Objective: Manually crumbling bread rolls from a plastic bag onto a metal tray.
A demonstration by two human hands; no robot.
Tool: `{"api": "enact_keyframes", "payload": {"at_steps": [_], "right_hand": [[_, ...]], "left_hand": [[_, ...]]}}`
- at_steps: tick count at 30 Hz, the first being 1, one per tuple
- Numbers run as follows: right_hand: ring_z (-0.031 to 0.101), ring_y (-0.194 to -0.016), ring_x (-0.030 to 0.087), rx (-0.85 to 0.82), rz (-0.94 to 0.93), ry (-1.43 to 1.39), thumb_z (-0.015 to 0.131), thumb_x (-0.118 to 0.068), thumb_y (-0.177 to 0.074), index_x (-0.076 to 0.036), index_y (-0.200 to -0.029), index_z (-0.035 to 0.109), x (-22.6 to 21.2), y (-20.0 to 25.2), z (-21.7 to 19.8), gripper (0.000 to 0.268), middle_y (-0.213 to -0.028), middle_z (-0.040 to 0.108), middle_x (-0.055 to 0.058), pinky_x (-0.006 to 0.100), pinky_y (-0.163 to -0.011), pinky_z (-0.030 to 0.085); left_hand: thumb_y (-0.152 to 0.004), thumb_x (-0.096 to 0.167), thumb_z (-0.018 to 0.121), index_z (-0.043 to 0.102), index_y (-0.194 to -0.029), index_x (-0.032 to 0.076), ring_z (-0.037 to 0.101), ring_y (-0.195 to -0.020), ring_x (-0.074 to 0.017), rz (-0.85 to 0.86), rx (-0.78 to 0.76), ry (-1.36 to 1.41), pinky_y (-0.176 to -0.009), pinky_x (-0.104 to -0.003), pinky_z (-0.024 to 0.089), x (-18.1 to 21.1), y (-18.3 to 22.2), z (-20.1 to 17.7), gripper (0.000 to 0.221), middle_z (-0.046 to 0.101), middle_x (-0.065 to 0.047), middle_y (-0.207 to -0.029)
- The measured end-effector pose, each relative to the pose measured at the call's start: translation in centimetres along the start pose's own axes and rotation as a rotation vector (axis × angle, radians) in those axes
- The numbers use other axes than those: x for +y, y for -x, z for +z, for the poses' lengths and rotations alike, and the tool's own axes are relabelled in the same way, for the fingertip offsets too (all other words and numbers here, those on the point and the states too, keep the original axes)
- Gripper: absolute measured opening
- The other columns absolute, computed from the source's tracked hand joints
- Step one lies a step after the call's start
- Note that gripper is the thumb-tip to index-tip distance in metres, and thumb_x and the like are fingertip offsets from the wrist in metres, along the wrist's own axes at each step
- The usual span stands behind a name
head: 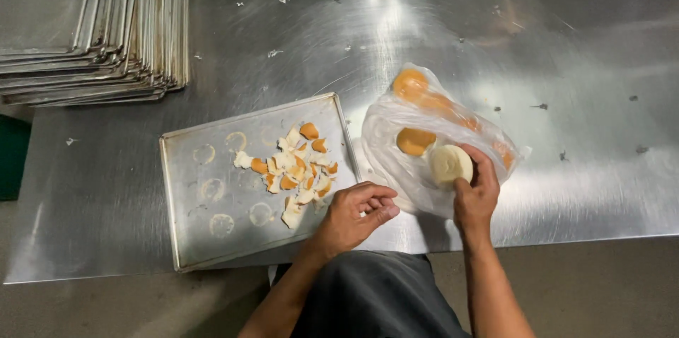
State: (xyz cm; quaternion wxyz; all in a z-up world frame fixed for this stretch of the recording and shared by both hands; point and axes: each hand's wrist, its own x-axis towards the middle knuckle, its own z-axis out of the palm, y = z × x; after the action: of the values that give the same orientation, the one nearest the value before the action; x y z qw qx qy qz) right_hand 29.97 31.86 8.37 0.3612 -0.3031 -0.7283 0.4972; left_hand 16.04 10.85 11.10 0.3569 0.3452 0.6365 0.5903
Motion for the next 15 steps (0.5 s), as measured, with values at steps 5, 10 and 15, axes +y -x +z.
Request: {"api": "enact_keyframes", "payload": {"at_steps": [5,10,15], "right_hand": [[0.063,-0.108,0.015,-0.124,0.225,-0.374,0.057,0.007,-0.078,-0.005,-0.139,0.058,-4.5,4.1,3.5,0.062,-0.126,0.065,0.007,0.028,-0.092,0.051],[0.065,-0.097,0.011,-0.38,0.063,-0.214,0.07,-0.001,-0.084,-0.005,-0.13,0.062,-6.7,4.9,9.1,0.047,-0.114,0.066,0.006,0.025,-0.082,0.054],[0.067,-0.07,0.016,-0.481,-0.033,0.025,0.076,-0.009,-0.085,-0.001,-0.105,0.073,-7.2,4.8,15.1,0.023,-0.084,0.069,0.007,0.03,-0.065,0.056]], "left_hand": [[-0.084,0.024,0.082,0.055,-0.137,0.003,0.067,-0.101,-0.013,-0.048,0.019,0.168,-0.085,-0.027,0.058,2.4,0.2,-1.7,0.062,0.067,-0.005,-0.114],[-0.083,0.022,0.083,0.063,-0.131,0.003,0.07,-0.103,-0.0155,-0.098,0.184,0.054,-0.091,-0.029,0.057,-0.1,1.7,-5.8,0.056,0.074,-0.008,-0.113],[-0.081,0.013,0.085,0.065,-0.125,0.002,0.068,-0.106,-0.0173,0.089,0.336,-0.141,-0.094,-0.031,0.055,-1.1,3.9,-10.6,0.049,0.072,-0.01,-0.115]]}}
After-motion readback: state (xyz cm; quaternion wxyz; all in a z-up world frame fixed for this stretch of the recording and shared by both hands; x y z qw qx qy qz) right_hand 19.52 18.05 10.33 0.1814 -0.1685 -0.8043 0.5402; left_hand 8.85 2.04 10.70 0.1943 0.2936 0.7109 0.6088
